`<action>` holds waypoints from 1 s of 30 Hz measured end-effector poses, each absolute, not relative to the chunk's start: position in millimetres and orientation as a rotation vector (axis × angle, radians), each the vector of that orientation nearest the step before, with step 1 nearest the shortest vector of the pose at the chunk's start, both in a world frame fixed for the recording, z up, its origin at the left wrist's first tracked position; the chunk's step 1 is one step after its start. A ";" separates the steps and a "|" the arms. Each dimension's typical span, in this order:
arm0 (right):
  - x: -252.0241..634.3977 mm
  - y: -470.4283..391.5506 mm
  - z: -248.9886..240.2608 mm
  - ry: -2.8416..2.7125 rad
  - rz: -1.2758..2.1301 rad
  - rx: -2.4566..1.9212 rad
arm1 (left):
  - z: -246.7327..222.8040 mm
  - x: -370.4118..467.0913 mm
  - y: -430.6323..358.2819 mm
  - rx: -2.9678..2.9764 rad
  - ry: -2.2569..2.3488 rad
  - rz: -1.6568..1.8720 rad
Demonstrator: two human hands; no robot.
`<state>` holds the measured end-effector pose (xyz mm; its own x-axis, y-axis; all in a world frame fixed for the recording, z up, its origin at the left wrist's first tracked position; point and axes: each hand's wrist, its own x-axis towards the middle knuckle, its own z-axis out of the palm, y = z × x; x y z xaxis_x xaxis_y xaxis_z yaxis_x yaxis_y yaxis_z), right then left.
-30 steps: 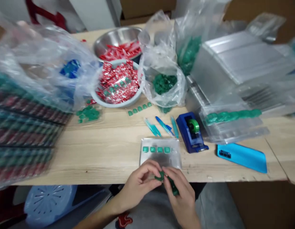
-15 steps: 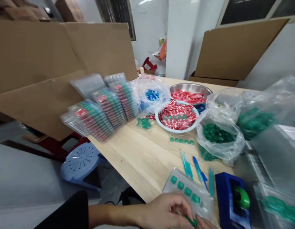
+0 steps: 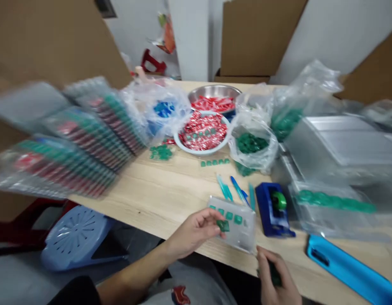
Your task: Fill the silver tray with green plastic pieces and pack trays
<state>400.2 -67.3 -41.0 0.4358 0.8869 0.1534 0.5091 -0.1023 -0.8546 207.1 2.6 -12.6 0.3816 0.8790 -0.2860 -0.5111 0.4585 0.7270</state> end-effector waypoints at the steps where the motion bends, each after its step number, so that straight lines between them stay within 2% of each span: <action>1: 395.1 -68.2 -38.8 -1.209 0.514 -1.743 | -12.1 206.4 2.6 0.574 0.719 0.943; 9: 386.1 -69.3 -31.5 -1.316 0.504 -1.636 | -16.2 205.3 10.8 0.328 0.652 0.835; 16: 378.6 -63.4 -14.1 -1.337 0.625 -1.502 | -7.1 212.6 12.0 0.380 0.640 0.817; 22: 363.0 -51.7 4.0 -1.427 0.699 -1.302 | -17.9 210.5 -1.1 0.751 0.842 0.834; 26: 373.8 -46.7 -10.9 -1.366 0.721 -1.511 | -24.9 197.9 6.1 1.013 1.046 0.770; 30: 393.3 -53.7 -27.2 -1.245 0.736 -1.668 | -26.2 197.4 31.0 1.442 1.170 0.895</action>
<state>393.3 -53.7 -27.2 0.3154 0.9475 0.0521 0.4116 -0.0871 -0.9072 197.4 31.0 -26.2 0.2490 0.9670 -0.0540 0.2011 0.0029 0.9796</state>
